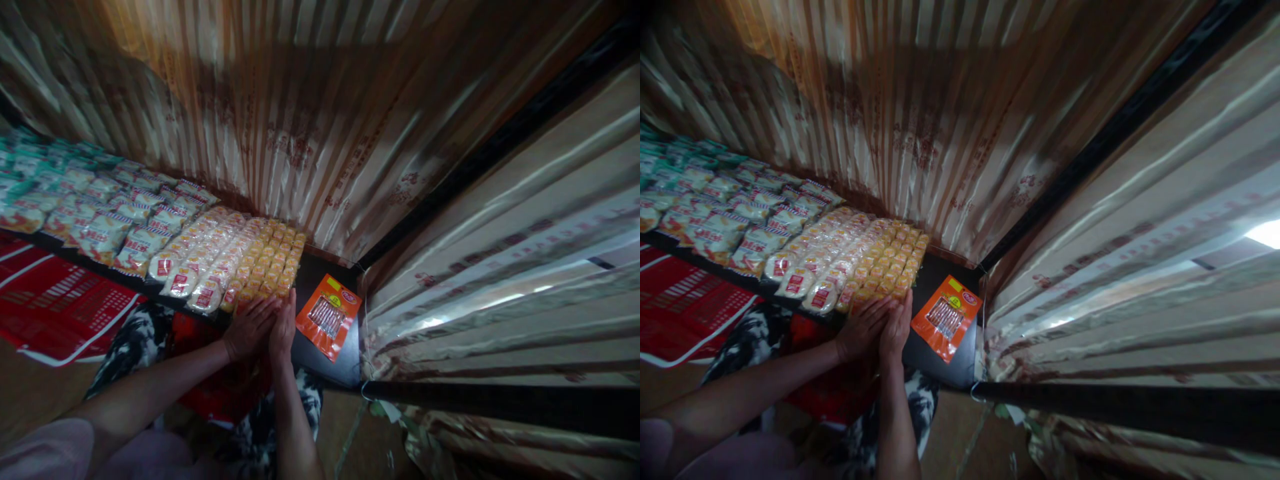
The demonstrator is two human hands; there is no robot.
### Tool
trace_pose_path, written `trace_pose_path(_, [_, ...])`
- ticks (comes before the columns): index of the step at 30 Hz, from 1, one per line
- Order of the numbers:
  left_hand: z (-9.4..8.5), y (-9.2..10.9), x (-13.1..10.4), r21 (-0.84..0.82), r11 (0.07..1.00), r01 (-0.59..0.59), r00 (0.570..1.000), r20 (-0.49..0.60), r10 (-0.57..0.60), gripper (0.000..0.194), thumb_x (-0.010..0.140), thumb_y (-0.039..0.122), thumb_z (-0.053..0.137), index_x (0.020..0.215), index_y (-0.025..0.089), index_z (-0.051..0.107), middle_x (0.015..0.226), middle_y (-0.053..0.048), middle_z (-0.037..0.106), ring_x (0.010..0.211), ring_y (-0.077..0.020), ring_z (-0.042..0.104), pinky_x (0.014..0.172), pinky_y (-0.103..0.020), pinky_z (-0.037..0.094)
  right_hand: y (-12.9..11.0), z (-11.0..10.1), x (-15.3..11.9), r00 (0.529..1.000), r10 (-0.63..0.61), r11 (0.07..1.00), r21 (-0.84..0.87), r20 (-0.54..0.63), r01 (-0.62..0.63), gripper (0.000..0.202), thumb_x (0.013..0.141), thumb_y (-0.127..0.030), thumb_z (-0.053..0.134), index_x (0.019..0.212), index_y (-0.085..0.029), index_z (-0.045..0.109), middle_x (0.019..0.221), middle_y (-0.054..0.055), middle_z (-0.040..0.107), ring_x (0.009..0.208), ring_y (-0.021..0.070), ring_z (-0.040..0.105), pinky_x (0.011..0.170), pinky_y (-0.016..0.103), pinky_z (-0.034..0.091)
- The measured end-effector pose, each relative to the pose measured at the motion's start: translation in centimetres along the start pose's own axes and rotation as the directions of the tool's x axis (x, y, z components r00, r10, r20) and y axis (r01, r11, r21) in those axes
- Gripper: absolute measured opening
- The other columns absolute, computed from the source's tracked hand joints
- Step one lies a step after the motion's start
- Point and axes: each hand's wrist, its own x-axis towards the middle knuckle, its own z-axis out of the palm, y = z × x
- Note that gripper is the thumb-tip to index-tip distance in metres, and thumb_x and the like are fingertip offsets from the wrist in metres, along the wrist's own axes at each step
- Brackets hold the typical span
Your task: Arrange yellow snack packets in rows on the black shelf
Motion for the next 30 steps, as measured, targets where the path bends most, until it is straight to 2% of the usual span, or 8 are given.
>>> trace_pose_path(3, [0.0,-0.1,-0.1,-0.019,1.000,-0.005,0.999,-0.039,0.004,0.037,0.090,0.017,0.043,0.126,0.010,0.047,0.137,-0.013,0.050,0.138,-0.0219,0.026,0.112,-0.043,0.028,-0.1,-0.7,-0.3,0.998,0.029,0.999,-0.031,-0.061,-0.031,0.064,0.092,-0.051,0.023,0.140,-0.011,0.034,0.149,0.013,0.031,0.138,0.0197,0.027,0.113,0.042,0.021])
trace_pose_path(8, [-0.1,0.0,0.0,-0.020,0.999,0.028,0.998,-0.056,-0.030,0.038,0.089,0.022,0.047,0.127,0.014,0.046,0.134,-0.011,0.053,0.137,-0.0203,0.031,0.112,-0.041,0.030,0.8,-2.2,-0.8,0.993,0.052,0.994,-0.087,-0.104,-0.061,0.061,0.090,-0.049,0.030,0.133,-0.008,0.044,0.139,0.017,0.045,0.132,0.0214,0.038,0.110,0.042,0.028])
trace_pose_path(15, [-0.3,0.3,0.2,0.004,0.999,0.048,0.995,-0.087,-0.047,0.034,0.089,0.023,0.050,0.122,0.014,0.049,0.130,-0.012,0.056,0.131,-0.0217,0.040,0.106,-0.041,0.038,2.5,-2.5,-1.0,0.991,-0.130,0.973,-0.194,-0.032,0.122,0.043,0.088,-0.034,0.038,0.122,-0.015,0.056,0.128,0.013,0.057,0.120,0.0204,0.051,0.104,0.043,0.038])
trace_pose_path(21, [-0.4,0.4,0.0,-0.033,0.998,0.061,0.997,-0.040,-0.063,0.035,0.090,0.020,0.043,0.124,0.014,0.048,0.134,-0.013,0.052,0.132,-0.0220,0.038,0.107,-0.043,0.036,2.3,-2.9,-1.2,0.989,-0.136,0.974,-0.177,0.056,0.143,0.044,0.086,-0.028,0.036,0.123,-0.015,0.055,0.128,0.011,0.057,0.119,0.0191,0.052,0.104,0.040,0.038])
trace_pose_path(25, [-0.7,0.4,-0.2,-0.099,0.994,0.050,0.998,-0.037,-0.054,0.039,0.090,0.014,0.035,0.129,0.013,0.045,0.136,-0.013,0.050,0.134,-0.0210,0.035,0.107,-0.043,0.036,2.0,-3.2,-1.3,0.989,-0.126,0.978,-0.158,0.083,0.137,0.047,0.088,-0.036,0.038,0.127,-0.014,0.052,0.130,0.012,0.055,0.121,0.0207,0.050,0.104,0.041,0.037])
trace_pose_path(30, [-1.0,0.3,-0.9,-0.149,0.985,0.091,0.995,-0.014,-0.094,0.045,0.089,0.012,0.033,0.135,0.011,0.038,0.139,-0.014,0.047,0.136,-0.0213,0.031,0.110,-0.045,0.033,2.2,-2.7,-1.3,0.975,-0.200,0.933,-0.283,0.100,0.220,0.060,0.081,-0.042,0.053,0.133,-0.013,0.045,0.135,0.016,0.050,0.124,0.0249,0.047,0.104,0.044,0.037])
